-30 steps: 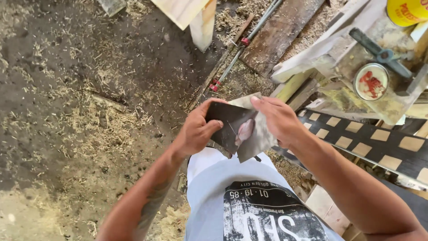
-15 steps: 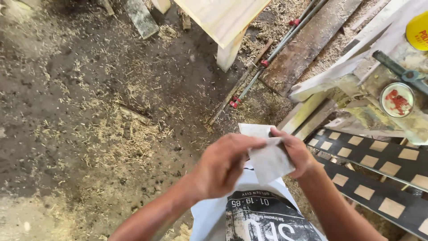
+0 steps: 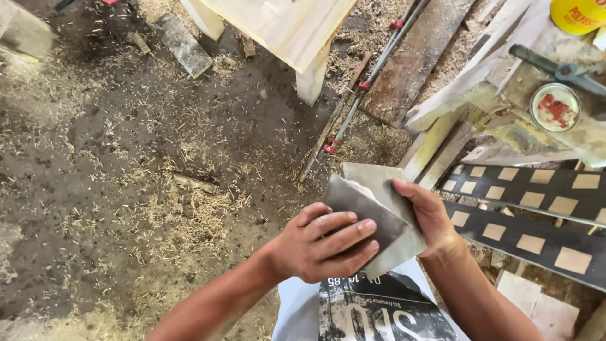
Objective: Sanding a wooden door frame and preparing wood filler putty.
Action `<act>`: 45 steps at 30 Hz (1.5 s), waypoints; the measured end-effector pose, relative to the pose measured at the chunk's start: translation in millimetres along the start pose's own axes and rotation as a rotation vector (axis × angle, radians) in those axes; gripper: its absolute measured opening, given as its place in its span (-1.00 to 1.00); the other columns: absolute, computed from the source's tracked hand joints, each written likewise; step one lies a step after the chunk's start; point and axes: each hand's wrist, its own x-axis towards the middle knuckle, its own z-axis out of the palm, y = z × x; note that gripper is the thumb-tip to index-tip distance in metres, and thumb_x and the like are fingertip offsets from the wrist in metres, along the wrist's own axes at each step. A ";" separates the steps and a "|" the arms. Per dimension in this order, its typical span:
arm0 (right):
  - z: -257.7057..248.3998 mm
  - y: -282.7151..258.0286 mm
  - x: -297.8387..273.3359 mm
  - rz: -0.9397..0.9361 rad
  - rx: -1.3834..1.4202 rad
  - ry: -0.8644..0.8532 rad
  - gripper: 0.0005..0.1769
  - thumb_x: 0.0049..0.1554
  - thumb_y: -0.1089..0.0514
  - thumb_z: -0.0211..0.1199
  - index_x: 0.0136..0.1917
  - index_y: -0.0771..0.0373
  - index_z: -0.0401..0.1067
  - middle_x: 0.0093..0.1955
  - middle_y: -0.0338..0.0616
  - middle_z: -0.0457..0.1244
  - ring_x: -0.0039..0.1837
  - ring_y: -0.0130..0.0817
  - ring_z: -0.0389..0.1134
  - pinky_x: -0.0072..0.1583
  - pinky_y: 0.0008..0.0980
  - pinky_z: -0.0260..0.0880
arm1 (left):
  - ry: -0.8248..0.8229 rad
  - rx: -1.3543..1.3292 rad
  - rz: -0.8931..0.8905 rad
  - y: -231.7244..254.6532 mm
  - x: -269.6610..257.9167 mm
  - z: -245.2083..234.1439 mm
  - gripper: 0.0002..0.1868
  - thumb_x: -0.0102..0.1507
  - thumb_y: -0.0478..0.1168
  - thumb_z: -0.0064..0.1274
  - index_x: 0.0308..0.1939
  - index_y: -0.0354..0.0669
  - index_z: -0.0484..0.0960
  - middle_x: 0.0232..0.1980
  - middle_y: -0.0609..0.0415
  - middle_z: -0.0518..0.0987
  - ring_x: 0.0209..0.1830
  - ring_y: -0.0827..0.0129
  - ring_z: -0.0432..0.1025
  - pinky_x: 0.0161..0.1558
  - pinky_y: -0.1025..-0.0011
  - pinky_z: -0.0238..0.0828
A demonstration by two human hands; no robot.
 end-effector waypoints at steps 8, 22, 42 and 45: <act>12.3 -49.6 -20.8 -0.352 -0.147 -0.146 -0.56 0.44 0.08 0.10 0.45 0.42 0.32 0.13 0.12 0.38 0.05 -0.09 0.47 0.08 -0.14 0.54 | -0.026 0.023 -0.278 3.2 -26.7 31.7 -0.67 0.37 -0.25 0.15 0.21 -0.16 0.57 0.31 -0.08 0.50 0.20 0.15 0.45 0.13 0.18 0.44; -11.0 -76.6 -15.0 -0.344 -0.105 -0.197 -0.16 0.12 0.42 -0.08 0.66 0.42 -0.09 0.48 0.13 0.16 0.48 -0.11 0.23 0.46 -0.19 0.23 | -0.179 0.122 -0.830 52.8 133.5 70.9 -0.47 0.28 -0.34 0.03 0.35 -0.34 0.42 0.33 -0.18 0.51 0.28 0.00 0.43 0.27 0.09 0.32; -89.5 -126.3 -18.4 -0.277 -0.058 -0.384 -0.23 0.21 0.49 -0.17 0.67 0.45 -0.15 0.55 0.24 0.08 0.52 0.01 0.16 0.49 -0.08 0.15 | -0.314 0.329 -0.925 80.1 188.7 159.9 -0.42 0.22 -0.35 -0.01 0.35 -0.40 0.39 0.30 -0.24 0.46 0.26 -0.04 0.36 0.19 0.08 0.32; -93.3 -130.8 -23.8 -0.255 -0.083 -0.466 -0.22 0.21 0.49 -0.16 0.68 0.49 -0.14 0.54 0.24 0.10 0.54 -0.01 0.17 0.53 -0.10 0.16 | -0.238 0.263 -0.933 84.8 195.3 162.0 -0.47 0.28 -0.35 -0.02 0.36 -0.31 0.39 0.33 -0.18 0.45 0.33 0.04 0.37 0.35 0.11 0.32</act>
